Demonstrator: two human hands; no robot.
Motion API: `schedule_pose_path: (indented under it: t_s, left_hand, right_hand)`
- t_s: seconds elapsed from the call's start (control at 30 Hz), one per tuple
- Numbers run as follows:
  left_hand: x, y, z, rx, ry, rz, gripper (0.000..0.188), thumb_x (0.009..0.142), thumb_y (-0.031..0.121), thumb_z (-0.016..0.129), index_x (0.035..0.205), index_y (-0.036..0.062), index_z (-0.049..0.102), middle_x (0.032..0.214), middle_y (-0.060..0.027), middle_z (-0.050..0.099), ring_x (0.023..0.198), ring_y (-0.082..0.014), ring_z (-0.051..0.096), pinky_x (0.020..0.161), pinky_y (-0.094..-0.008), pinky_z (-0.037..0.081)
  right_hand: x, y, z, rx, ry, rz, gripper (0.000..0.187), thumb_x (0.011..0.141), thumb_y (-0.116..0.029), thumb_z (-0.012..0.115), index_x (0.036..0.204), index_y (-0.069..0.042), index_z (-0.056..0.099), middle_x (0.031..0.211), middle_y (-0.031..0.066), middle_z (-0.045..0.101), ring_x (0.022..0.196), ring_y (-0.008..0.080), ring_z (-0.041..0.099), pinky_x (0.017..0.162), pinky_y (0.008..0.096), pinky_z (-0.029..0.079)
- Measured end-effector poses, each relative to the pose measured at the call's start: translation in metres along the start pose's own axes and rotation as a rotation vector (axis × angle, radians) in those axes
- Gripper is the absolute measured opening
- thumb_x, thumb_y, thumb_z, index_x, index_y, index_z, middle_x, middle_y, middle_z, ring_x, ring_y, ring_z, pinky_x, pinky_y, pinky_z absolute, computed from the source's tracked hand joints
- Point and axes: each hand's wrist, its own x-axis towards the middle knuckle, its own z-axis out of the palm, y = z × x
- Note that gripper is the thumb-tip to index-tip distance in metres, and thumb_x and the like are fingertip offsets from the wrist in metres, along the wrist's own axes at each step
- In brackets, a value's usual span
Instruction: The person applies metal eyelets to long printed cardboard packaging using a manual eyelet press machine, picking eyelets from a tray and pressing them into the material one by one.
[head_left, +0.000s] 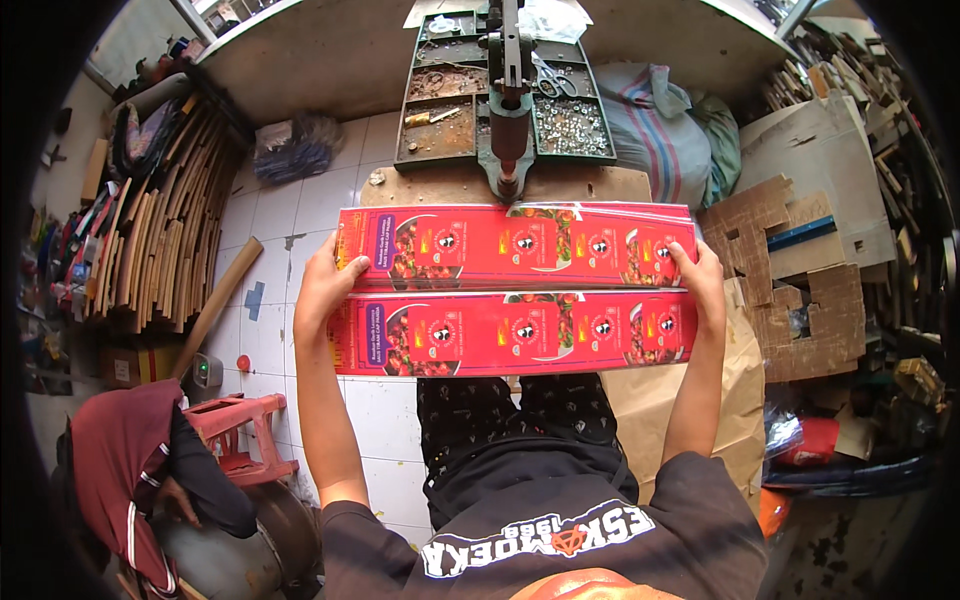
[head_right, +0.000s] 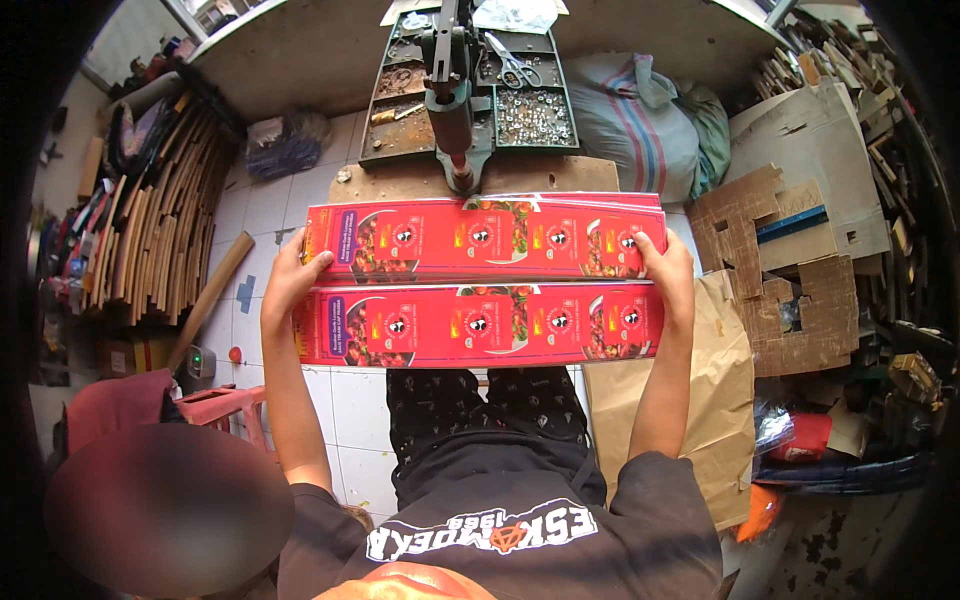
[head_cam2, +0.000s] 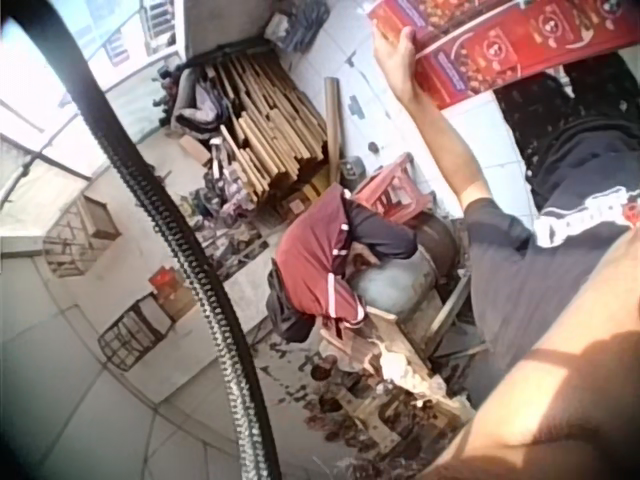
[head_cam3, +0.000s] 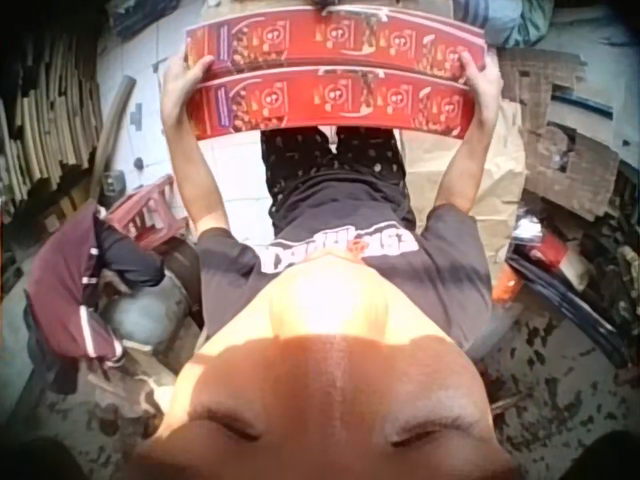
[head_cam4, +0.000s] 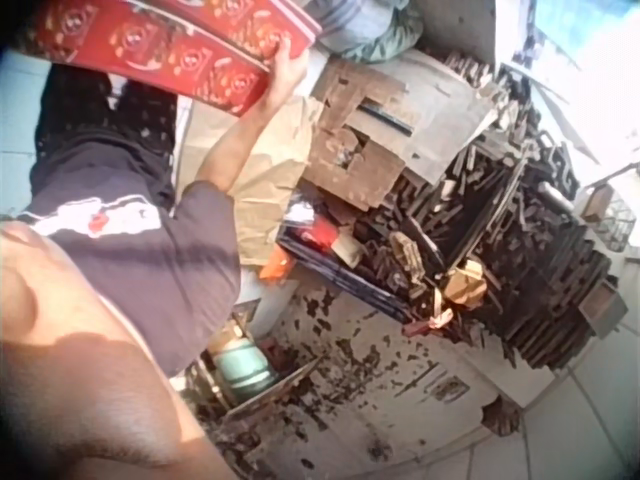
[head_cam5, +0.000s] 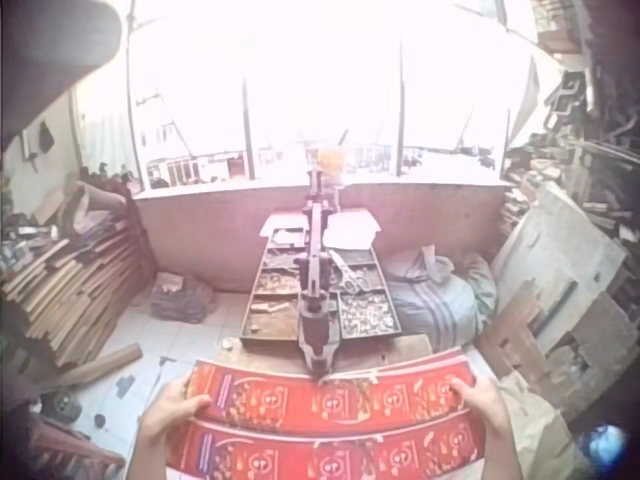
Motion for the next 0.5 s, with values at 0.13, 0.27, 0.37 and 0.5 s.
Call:
schedule_pose_path:
  t_s: [0.13,0.27,0.37,0.5]
  left_hand:
    - [-0.002,0.003,0.000,0.080,0.006,0.001,0.046,0.089,0.008,0.067,0.131,-0.0020,0.054,0.104,-0.0112,0.071,0.090,-0.0136,0.066,0.082,-0.0295,0.053]
    - [-0.001,0.006,0.003,0.215,0.052,0.009,0.048,0.087,0.017,0.069,0.129,-0.0029,0.053,0.120,-0.0241,0.064,0.108,-0.0303,0.066,0.093,-0.0396,0.050]
    - [0.005,-0.002,0.012,0.531,0.246,0.139,0.053,0.087,0.023,0.069,0.131,-0.0018,0.054,0.136,-0.0272,0.052,0.125,-0.0352,0.054,0.106,-0.0451,0.040]
    - [0.013,0.019,0.043,0.581,0.353,0.319,0.053,0.087,0.029,0.068,0.131,0.0011,0.056,0.143,-0.0253,0.046,0.135,-0.0369,0.043,0.114,-0.0502,0.029]
  right_hand:
    - [0.001,-0.007,0.008,-0.082,0.076,0.019,0.045,0.089,-0.038,0.070,0.114,0.000,0.065,0.093,0.0153,0.074,0.082,0.0219,0.071,0.077,0.0355,0.053]
    - [0.007,-0.005,0.010,-0.375,0.137,0.060,0.059,0.089,-0.046,0.067,0.125,0.000,0.060,0.119,0.0213,0.065,0.110,0.0331,0.063,0.095,0.0422,0.046]
    - [0.011,0.000,0.021,-0.669,0.338,-0.090,0.066,0.088,-0.047,0.066,0.133,0.000,0.055,0.138,0.0231,0.053,0.129,0.0379,0.049,0.108,0.0455,0.036]
    - [0.009,-0.042,0.042,-0.545,0.159,-0.362,0.067,0.087,-0.043,0.068,0.136,-0.001,0.053,0.142,0.0226,0.049,0.134,0.0374,0.043,0.112,0.0457,0.032]
